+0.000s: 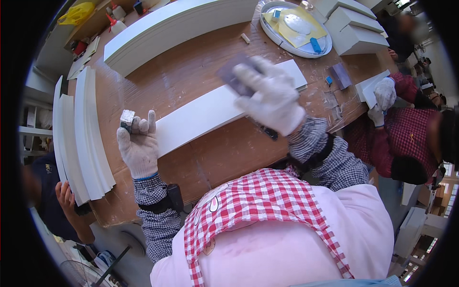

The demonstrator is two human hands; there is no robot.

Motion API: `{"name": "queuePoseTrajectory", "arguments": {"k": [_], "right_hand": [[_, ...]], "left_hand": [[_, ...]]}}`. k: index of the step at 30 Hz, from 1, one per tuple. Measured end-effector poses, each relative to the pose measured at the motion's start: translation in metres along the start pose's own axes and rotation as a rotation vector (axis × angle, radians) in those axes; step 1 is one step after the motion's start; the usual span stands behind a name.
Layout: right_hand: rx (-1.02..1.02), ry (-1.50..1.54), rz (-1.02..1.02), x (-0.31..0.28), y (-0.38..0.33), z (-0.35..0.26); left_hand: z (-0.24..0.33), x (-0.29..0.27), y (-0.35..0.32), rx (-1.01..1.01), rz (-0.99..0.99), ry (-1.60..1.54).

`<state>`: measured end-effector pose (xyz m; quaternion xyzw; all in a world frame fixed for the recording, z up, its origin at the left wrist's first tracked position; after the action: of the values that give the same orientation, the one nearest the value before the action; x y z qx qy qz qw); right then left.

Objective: Sanding and smoothing white rectangular furniture components using sanding blocks and inspect the surfaces.

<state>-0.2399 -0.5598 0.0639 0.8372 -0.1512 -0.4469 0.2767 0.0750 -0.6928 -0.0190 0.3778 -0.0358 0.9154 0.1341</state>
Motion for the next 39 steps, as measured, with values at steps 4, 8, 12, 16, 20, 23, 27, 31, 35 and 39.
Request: {"name": "queuePoseTrajectory", "arguments": {"k": [4, 8, 12, 16, 20, 23, 27, 31, 35, 39], "right_hand": [[-0.119, 0.209, -0.552, 0.111, 0.009, -0.101], [0.124, 0.19, -0.384, 0.074, -0.001, -0.04], [0.6, -0.486, -0.054, -0.059, -0.036, 0.088], [0.676, -0.596, 0.111, -0.108, -0.055, 0.112], [0.184, -0.042, -0.074, -0.03, -0.027, 0.017], [-0.005, -0.001, -0.325, 0.023, -0.022, -0.034], [0.332, -0.211, -0.128, -0.029, -0.046, 0.035], [0.704, -0.671, -0.028, -0.112, -0.086, 0.114], [0.394, -0.466, 0.112, -0.089, -0.07, 0.068], [0.056, 0.069, -0.196, 0.008, -0.022, -0.014]], "left_hand": [[0.0, 0.004, 0.002, -0.006, -0.07, -0.054], [0.0, 0.002, 0.002, -0.014, -0.07, -0.068], [-0.002, 0.0, 0.002, -0.012, -0.072, -0.036], [0.0, 0.002, 0.001, -0.018, -0.096, -0.062], [-0.001, 0.002, 0.002, -0.044, -0.07, -0.07], [-0.001, 0.002, 0.002, -0.041, -0.052, -0.058], [-0.001, 0.003, 0.002, -0.042, -0.082, -0.04], [-0.001, 0.002, 0.001, -0.043, -0.082, -0.044], [0.0, 0.002, 0.001, -0.036, -0.081, -0.029], [0.0, 0.001, 0.002, -0.022, -0.078, 0.003]]}}
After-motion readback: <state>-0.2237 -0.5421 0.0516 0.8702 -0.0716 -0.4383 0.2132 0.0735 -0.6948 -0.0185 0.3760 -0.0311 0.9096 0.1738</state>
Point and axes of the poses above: each hand's wrist, its own y-axis towards the middle knuckle, its own x-axis out of the palm, z = x × y, the point moved 5 cm from there along y, towards the middle knuckle, and after that the axes turned 14 degrees about y, right-handed, at the moved point
